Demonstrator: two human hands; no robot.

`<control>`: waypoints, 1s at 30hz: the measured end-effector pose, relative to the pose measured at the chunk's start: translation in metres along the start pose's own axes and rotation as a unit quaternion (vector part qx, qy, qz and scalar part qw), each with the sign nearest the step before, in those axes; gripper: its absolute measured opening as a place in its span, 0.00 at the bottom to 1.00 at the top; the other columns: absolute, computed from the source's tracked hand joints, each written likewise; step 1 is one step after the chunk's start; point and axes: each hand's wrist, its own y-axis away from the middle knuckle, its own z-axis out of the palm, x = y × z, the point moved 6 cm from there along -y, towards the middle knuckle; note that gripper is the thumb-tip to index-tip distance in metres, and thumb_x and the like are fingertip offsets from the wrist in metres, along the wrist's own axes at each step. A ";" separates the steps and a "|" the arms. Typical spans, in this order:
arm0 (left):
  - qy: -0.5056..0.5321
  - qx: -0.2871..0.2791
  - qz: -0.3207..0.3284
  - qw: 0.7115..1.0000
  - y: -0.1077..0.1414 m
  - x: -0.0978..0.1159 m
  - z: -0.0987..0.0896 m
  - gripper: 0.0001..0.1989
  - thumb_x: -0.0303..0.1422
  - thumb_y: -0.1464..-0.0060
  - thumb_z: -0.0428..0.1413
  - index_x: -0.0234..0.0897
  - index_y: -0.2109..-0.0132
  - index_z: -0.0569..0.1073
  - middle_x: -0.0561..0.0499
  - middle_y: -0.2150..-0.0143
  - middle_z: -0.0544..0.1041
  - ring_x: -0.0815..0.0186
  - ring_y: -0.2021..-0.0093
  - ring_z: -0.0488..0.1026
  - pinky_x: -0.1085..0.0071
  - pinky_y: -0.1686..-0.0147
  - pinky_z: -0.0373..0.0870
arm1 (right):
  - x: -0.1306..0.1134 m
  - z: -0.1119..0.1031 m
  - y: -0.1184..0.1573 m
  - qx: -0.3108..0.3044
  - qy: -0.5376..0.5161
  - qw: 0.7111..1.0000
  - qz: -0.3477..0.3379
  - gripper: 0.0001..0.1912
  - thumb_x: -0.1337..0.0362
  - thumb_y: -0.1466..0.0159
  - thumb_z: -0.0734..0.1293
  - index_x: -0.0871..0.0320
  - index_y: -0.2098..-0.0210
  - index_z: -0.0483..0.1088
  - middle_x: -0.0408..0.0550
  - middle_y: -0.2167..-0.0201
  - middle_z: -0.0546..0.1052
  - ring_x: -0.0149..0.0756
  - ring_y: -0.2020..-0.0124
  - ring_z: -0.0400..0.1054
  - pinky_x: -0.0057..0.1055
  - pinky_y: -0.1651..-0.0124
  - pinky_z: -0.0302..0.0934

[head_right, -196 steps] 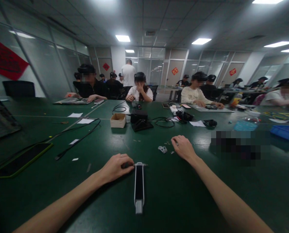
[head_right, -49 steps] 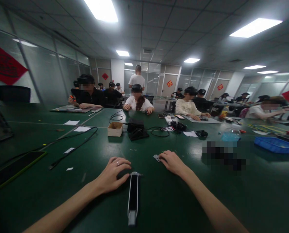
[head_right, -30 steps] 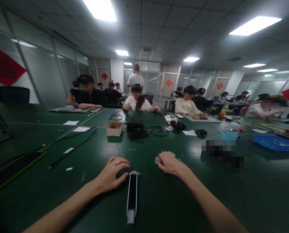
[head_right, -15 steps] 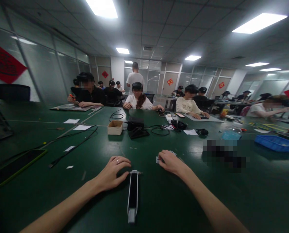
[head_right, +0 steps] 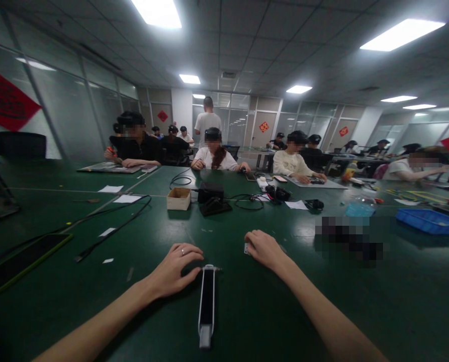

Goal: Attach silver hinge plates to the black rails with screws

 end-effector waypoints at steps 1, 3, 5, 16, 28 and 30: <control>-0.001 0.000 0.002 1.000 0.000 -0.001 0.001 0.11 0.32 0.42 0.52 0.38 0.52 0.72 0.47 0.51 0.73 0.58 0.49 0.68 0.58 0.48 0.59 | 0.006 -0.001 0.000 0.012 -0.011 1.000 0.011 0.10 0.69 0.36 0.58 0.60 0.59 0.70 0.52 0.62 0.74 0.38 0.61 0.68 0.31 0.59 0.60; -0.002 -0.002 0.004 1.000 0.000 -0.002 0.002 0.11 0.32 0.42 0.52 0.38 0.52 0.72 0.47 0.50 0.73 0.59 0.49 0.68 0.59 0.48 0.59 | 0.020 -0.002 0.002 0.025 -0.019 0.999 0.037 0.10 0.66 0.35 0.58 0.60 0.60 0.70 0.52 0.63 0.74 0.38 0.61 0.68 0.32 0.59 0.60; -0.003 -0.003 0.005 1.000 0.000 -0.002 0.003 0.11 0.33 0.42 0.52 0.38 0.52 0.71 0.47 0.50 0.73 0.59 0.49 0.68 0.59 0.47 0.58 | 0.033 0.000 0.003 0.011 -0.022 0.999 0.047 0.10 0.65 0.35 0.58 0.60 0.61 0.71 0.52 0.64 0.75 0.39 0.61 0.67 0.33 0.58 0.60; -0.004 -0.004 0.000 1.000 0.000 0.001 0.001 0.12 0.33 0.41 0.51 0.36 0.52 0.72 0.46 0.52 0.74 0.59 0.51 0.69 0.59 0.50 0.60 | 0.025 -0.001 0.007 -0.016 -0.008 1.000 0.019 0.18 0.55 0.33 0.57 0.59 0.67 0.73 0.51 0.69 0.75 0.39 0.66 0.66 0.34 0.63 0.57; 0.038 0.067 -0.014 0.997 0.001 0.006 -0.008 0.12 0.37 0.40 0.51 0.35 0.55 0.71 0.47 0.59 0.76 0.62 0.61 0.72 0.64 0.59 0.66 | -0.068 -0.031 0.023 0.240 -0.182 0.952 -0.060 0.16 0.59 0.34 0.59 0.58 0.74 0.69 0.49 0.76 0.73 0.34 0.73 0.64 0.31 0.69 0.59; 0.082 0.066 -0.011 0.994 0.001 0.015 -0.005 0.12 0.39 0.41 0.52 0.36 0.57 0.72 0.49 0.64 0.76 0.65 0.67 0.71 0.68 0.64 0.67 | -0.093 -0.035 0.033 0.276 -0.225 0.928 -0.108 0.15 0.61 0.33 0.59 0.57 0.75 0.68 0.46 0.78 0.71 0.32 0.75 0.63 0.30 0.71 0.58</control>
